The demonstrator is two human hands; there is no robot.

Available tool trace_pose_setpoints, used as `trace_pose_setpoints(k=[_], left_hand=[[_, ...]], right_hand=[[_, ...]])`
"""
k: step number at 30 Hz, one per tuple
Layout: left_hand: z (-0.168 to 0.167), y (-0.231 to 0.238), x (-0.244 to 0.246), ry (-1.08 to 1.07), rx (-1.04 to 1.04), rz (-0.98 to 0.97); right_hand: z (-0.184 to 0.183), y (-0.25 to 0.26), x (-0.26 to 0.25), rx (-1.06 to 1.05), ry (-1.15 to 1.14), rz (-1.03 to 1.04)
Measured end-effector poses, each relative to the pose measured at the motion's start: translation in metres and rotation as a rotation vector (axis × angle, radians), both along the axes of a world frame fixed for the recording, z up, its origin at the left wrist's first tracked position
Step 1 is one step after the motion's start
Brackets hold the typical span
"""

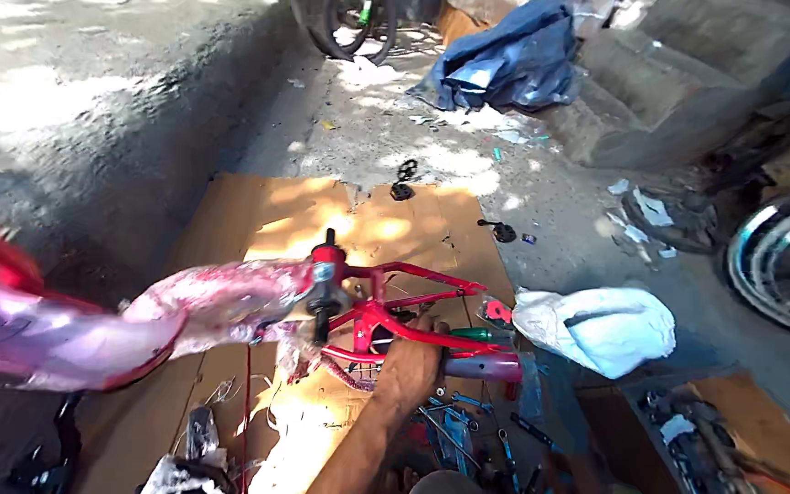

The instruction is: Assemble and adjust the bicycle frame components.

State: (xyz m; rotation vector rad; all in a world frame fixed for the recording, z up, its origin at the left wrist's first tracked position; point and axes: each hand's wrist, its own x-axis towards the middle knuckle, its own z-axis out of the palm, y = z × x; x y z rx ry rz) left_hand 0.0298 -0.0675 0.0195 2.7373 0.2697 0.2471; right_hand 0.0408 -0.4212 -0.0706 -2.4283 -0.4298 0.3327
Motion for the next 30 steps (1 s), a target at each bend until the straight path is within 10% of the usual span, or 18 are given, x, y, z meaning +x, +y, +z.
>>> trace_pose_setpoints(k=[7,21,30], left_hand=[[-0.001,-0.014,-0.052,0.047,-0.146,0.146],[0.018,0.026,-0.165,-0.802,-0.687,0.624],[-0.019,0.014,-0.160,-0.694,-0.928,0.639]], right_hand=[[0.133,0.119,0.054,0.321,-0.450,0.407],[0.111,0.141,0.033,0.451,-0.327,0.592],[0.135,0.159,0.018,0.448,-0.357,0.534]])
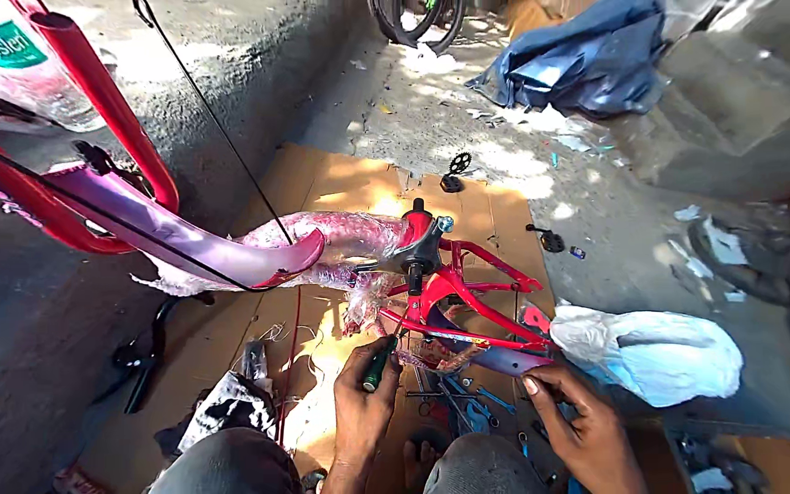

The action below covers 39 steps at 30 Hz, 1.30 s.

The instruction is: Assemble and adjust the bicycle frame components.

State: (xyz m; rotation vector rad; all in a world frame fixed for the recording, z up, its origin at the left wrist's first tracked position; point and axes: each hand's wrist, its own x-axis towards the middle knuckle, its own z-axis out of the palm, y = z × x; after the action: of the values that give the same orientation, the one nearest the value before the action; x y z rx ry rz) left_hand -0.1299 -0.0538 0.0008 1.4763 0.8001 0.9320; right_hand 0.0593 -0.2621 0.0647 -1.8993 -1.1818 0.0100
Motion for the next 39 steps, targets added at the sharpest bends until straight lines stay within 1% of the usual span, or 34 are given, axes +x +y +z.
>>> trace_pose_setpoints(k=[3,6,8,11,14,15,18,21,23,24,26,28,30,32,35,37,39], left_hand=[[-0.013,-0.005,-0.001,0.018,0.011,-0.017],[-0.016,-0.008,0.000,0.058,0.042,0.003],[-0.016,-0.008,0.001,0.126,0.141,0.009],[-0.004,-0.007,0.003,0.291,0.306,0.006],[0.016,-0.011,0.012,0.421,0.376,0.000],[0.023,-0.012,0.014,0.470,0.386,-0.035],[0.039,-0.005,0.017,0.624,0.413,-0.225],[0.042,0.020,0.015,0.605,0.423,-0.317],[0.042,0.031,0.015,0.641,0.377,-0.377],[0.040,0.033,0.016,0.652,0.356,-0.373],[0.035,0.032,0.022,0.650,0.390,-0.280],[0.039,0.028,0.029,0.696,0.419,-0.203],[0.053,0.030,0.034,0.777,0.377,-0.219],[0.063,0.028,0.041,0.788,0.275,-0.239],[0.076,0.010,0.053,0.737,0.098,-0.216],[0.074,-0.003,0.057,0.669,-0.050,-0.214],[0.065,-0.013,0.062,0.526,-0.271,-0.227]], right_hand=[[0.001,0.009,-0.004,-0.008,-0.002,-0.006],[0.002,0.014,-0.005,-0.024,-0.002,-0.016],[0.005,0.015,-0.004,-0.040,-0.008,-0.038],[0.011,0.018,0.001,-0.038,-0.042,-0.054],[0.020,0.022,0.006,-0.031,-0.070,-0.058],[0.022,0.024,0.008,-0.033,-0.088,-0.066],[0.026,0.031,0.020,-0.058,-0.175,-0.093],[0.031,0.036,0.032,-0.084,-0.269,-0.135],[0.035,0.038,0.041,-0.120,-0.313,-0.182],[0.035,0.040,0.047,-0.157,-0.327,-0.196],[0.033,0.045,0.062,-0.281,-0.314,-0.182],[0.024,0.051,0.070,-0.409,-0.209,-0.100],[0.011,0.057,0.067,-0.482,-0.110,-0.016],[-0.003,0.061,0.055,-0.442,-0.148,-0.037],[-0.011,0.065,0.055,-0.342,-0.175,-0.054],[-0.013,0.065,0.055,-0.341,-0.143,-0.047],[-0.013,0.064,0.055,-0.346,-0.121,-0.045]])
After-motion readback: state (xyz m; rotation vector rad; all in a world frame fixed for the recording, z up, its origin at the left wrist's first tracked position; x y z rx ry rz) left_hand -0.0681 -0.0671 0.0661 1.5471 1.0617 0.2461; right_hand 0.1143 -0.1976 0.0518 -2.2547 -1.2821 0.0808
